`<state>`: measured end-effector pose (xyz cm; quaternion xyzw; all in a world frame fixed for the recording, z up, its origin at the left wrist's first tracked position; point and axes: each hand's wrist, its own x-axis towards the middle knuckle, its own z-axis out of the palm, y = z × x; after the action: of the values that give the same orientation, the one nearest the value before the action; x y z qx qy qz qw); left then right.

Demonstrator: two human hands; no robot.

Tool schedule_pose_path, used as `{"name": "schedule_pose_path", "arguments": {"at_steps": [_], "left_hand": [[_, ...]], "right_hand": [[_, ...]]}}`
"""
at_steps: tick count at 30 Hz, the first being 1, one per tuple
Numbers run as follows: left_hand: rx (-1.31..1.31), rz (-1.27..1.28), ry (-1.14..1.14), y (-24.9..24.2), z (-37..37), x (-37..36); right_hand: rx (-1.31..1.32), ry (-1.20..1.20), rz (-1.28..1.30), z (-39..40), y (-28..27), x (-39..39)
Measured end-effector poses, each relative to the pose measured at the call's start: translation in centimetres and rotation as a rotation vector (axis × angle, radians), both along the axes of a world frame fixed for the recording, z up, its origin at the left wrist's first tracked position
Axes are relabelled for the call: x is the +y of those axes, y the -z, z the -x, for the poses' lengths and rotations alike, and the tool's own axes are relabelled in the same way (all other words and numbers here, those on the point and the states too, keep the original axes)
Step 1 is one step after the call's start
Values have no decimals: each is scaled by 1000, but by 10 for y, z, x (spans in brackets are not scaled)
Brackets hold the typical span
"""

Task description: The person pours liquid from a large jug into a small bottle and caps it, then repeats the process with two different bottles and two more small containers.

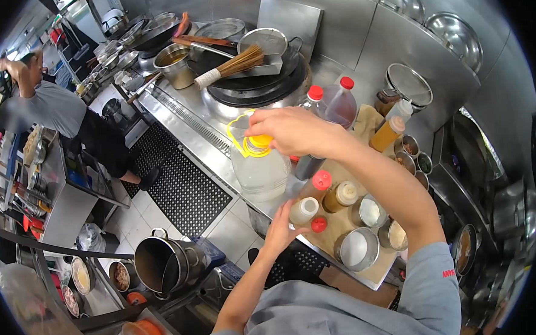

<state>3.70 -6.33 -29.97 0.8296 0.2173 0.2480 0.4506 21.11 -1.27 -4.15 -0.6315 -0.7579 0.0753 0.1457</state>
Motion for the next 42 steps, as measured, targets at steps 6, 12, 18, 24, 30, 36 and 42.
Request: {"name": "schedule_pose_path", "arguments": {"at_steps": [6,12,18,24,30,36,42], "left_hand": [[-12,250,-185,-12,49,42],[-199,-90,-414,-101,26,100],[-186,-204,-216,-104,-6,125],[-69,-229,-171,-106,-6,134],[-81,-297,-231,-102,-7,130],[-37,-168,-58,-119,-8,160],[-18,-138,-17,-117,-9,159]], "right_hand": [[-96,-111,63,3,0,15],[-247,-82,206,18,-10,22],[-497,274,624,25,-31,27],[-284,-215,141,-9,10,20],[-340,32,172,6,14,22],[-285,-95,-72,-14,37,29],[-299,-93,-131,-10,50,30]]}}
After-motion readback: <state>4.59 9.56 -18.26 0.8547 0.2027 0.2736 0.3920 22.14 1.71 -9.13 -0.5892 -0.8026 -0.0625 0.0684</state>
